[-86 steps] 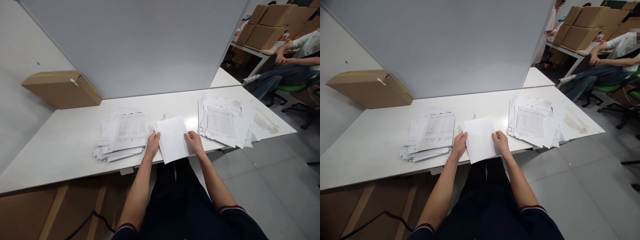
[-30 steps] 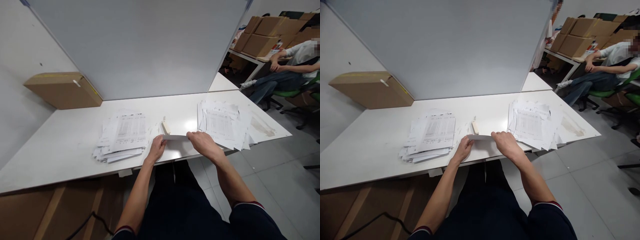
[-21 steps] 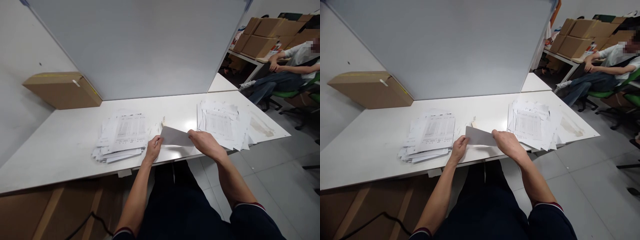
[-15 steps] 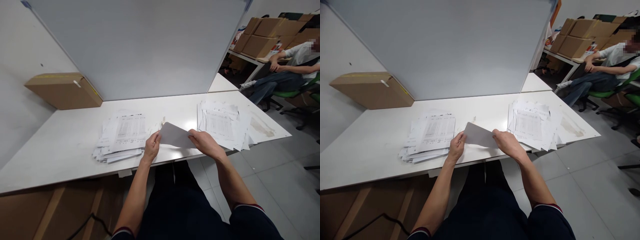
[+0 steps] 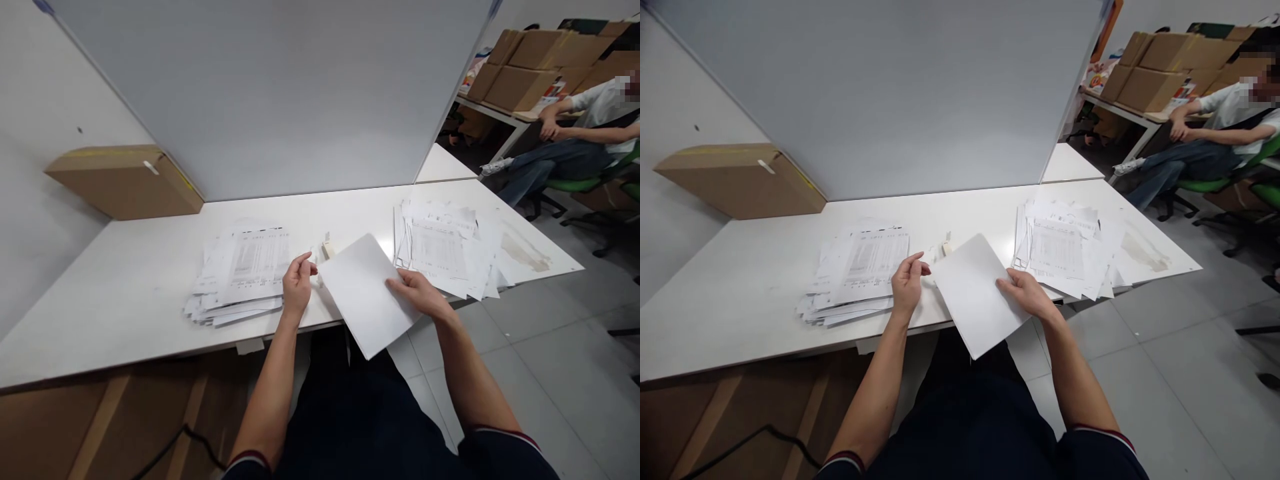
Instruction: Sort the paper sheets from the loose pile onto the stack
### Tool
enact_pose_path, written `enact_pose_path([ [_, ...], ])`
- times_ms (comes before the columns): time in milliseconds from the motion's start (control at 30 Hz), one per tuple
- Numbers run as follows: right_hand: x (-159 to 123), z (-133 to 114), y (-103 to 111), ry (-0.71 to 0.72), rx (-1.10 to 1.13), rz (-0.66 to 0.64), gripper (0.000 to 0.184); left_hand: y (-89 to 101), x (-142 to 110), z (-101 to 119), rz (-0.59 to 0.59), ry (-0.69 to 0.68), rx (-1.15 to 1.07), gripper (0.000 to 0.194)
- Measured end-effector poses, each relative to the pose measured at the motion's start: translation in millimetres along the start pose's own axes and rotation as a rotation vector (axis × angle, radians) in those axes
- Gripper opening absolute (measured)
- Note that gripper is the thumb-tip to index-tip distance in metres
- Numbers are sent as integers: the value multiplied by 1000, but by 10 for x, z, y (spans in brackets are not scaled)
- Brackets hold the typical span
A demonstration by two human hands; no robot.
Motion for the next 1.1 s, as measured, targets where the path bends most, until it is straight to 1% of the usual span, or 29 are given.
enact_pose_path([
  [67,25,257,-75,-93,2,-4,29,-51,3,-163,-64,15,162,31],
  [133,31,461,-134,-160,27,3,28,-100,0,-266,-127,-35,307,30],
  [200,17,585,-171,-213,104,-7,28,-148,1,-289,-176,-125,382,33],
  [267,2,638,-182,-253,181,-19,29,-201,6,-266,-220,-202,414,36],
  [400,38,656,-174,-277,265,8,30,-309,8,-228,-303,-285,453,42],
  [533,133,670,-208,-247,330,27,27,-352,-25,-258,-324,-322,512,46],
  [733,210,671,-233,-242,298,46,28,-351,-53,-298,-330,-352,544,52],
  [1033,215,656,-250,-241,253,51,27,-370,-69,-309,-326,-404,621,55],
  [1067,200,627,-226,-232,223,76,26,-375,-68,-304,-326,-408,626,55],
  [1100,183,582,-182,-211,181,133,26,-381,-64,-297,-325,-410,626,55],
])
Point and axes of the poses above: each hand's wrist, its own x-axis towards the middle knuckle, its own y-axis out of the back of the hand, z = x × y, the point moved 4 cm from there along x, towards the middle knuckle, and after that the axes turned 8 degrees about z, right-handed, at the moved point
